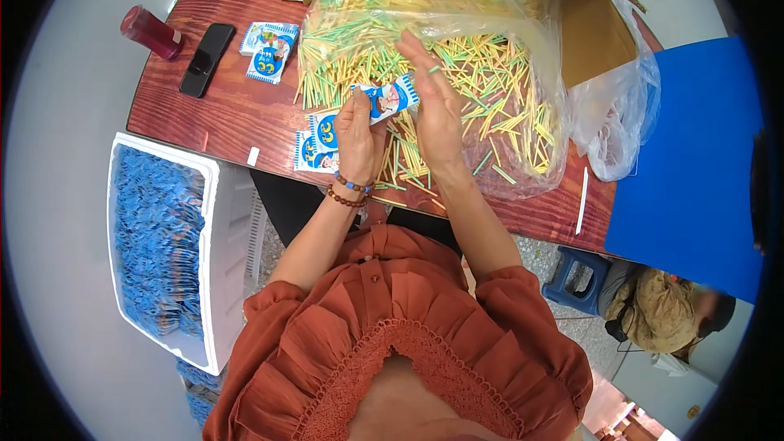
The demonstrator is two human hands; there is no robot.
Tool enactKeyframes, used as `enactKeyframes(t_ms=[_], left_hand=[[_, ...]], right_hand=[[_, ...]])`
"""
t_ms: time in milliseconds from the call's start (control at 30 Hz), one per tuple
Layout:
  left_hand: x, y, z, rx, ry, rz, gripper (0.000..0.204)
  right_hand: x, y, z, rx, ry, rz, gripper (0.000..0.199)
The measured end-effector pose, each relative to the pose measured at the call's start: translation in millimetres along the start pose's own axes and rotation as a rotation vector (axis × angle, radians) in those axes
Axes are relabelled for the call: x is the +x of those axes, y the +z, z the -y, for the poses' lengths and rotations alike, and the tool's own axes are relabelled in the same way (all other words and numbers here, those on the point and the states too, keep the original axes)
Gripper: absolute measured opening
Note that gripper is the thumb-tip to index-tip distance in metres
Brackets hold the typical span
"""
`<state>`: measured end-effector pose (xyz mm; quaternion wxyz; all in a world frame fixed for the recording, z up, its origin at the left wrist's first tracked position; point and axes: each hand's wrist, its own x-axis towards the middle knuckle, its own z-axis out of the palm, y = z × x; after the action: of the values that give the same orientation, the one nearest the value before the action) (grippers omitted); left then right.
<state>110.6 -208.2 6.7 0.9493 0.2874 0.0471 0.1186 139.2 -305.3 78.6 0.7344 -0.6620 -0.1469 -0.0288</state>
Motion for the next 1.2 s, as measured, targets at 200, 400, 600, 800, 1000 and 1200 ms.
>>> enactKeyframes(t_ms=[200,400,600,800,1000,1200], left_hand=[[4.7,-5.0,-9.8,-0.097,-0.011,0.002,0.026],[11.7,-0.2,-26.3,-0.183,-0.004,0.037,0.025],[12.8,-27.3,-47.5,-0.135,0.012,-0.012,0.022],[14.9,-62.1,-75.5,-0.083,0.163,-0.197,0.034],[28.3,-105.3,-106.3,0.370,0.282,-0.507,0.042],[46.8,-111.4,-106.0,0.351,0.135,-0.378,0.037]], right_hand=[[-0.2,1.6,10.0,0.037,-0.035,0.045,0.051],[-0.9,11.4,-19.9,-0.238,-0.007,0.140,0.025],[19.0,37.3,-29.3,0.021,0.089,0.229,0.018],[63.4,87.7,-34.9,-0.195,0.097,0.285,0.019],[110.6,140.7,-110.9,-0.382,0.223,0.388,0.021],[113.7,133.5,-129.2,-0.527,-0.018,0.233,0.024]])
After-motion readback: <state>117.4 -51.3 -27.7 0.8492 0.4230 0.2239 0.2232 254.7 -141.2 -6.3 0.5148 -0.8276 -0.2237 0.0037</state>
